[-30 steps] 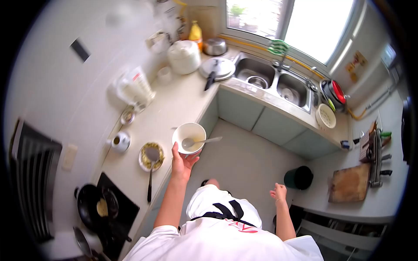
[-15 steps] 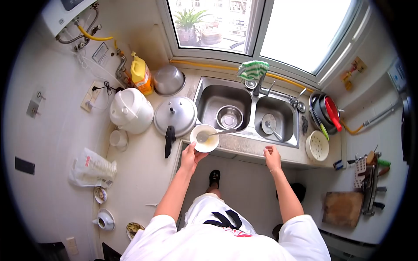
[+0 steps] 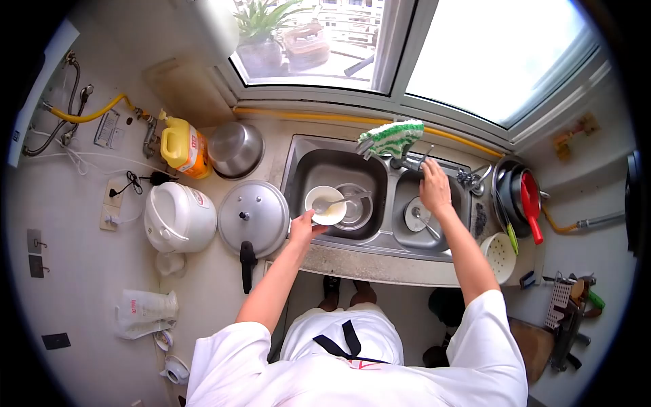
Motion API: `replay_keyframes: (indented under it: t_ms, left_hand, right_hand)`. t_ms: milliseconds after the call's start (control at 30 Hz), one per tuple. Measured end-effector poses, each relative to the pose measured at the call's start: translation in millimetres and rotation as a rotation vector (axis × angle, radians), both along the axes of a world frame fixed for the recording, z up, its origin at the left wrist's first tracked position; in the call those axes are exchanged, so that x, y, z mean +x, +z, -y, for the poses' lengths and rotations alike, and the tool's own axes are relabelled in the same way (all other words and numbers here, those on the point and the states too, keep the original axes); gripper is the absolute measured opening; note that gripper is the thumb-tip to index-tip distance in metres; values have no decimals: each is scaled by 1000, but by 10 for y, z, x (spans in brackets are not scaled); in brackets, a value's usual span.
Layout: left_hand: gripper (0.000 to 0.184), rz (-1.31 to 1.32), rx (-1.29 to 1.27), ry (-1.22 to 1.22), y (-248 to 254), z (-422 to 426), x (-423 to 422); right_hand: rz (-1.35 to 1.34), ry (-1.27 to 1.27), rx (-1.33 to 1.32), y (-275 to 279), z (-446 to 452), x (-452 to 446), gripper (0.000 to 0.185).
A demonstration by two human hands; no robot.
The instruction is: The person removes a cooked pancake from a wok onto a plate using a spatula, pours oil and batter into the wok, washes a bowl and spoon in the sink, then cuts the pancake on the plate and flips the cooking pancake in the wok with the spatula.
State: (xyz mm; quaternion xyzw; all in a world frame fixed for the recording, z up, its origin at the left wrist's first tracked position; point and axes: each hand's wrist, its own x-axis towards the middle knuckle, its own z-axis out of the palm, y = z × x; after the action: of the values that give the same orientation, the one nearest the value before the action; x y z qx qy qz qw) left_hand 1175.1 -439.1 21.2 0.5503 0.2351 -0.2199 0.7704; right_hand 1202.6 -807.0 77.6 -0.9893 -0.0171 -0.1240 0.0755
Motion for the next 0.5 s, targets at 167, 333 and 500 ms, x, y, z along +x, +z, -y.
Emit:
replay_keyframes:
  t_ms: [167, 333, 500]
  left_hand:
    - [43, -30, 64, 28, 172, 70, 99]
    - [40, -85, 34, 42, -32, 180, 358]
    - [39, -161, -72, 49, -588, 294, 607]
  right_hand:
    - [-243, -100, -349, -185, 107, 746, 43]
    - [-283, -160, -635, -592, 287, 549, 45]
    - [-112, -179, -190, -474, 71, 352, 50]
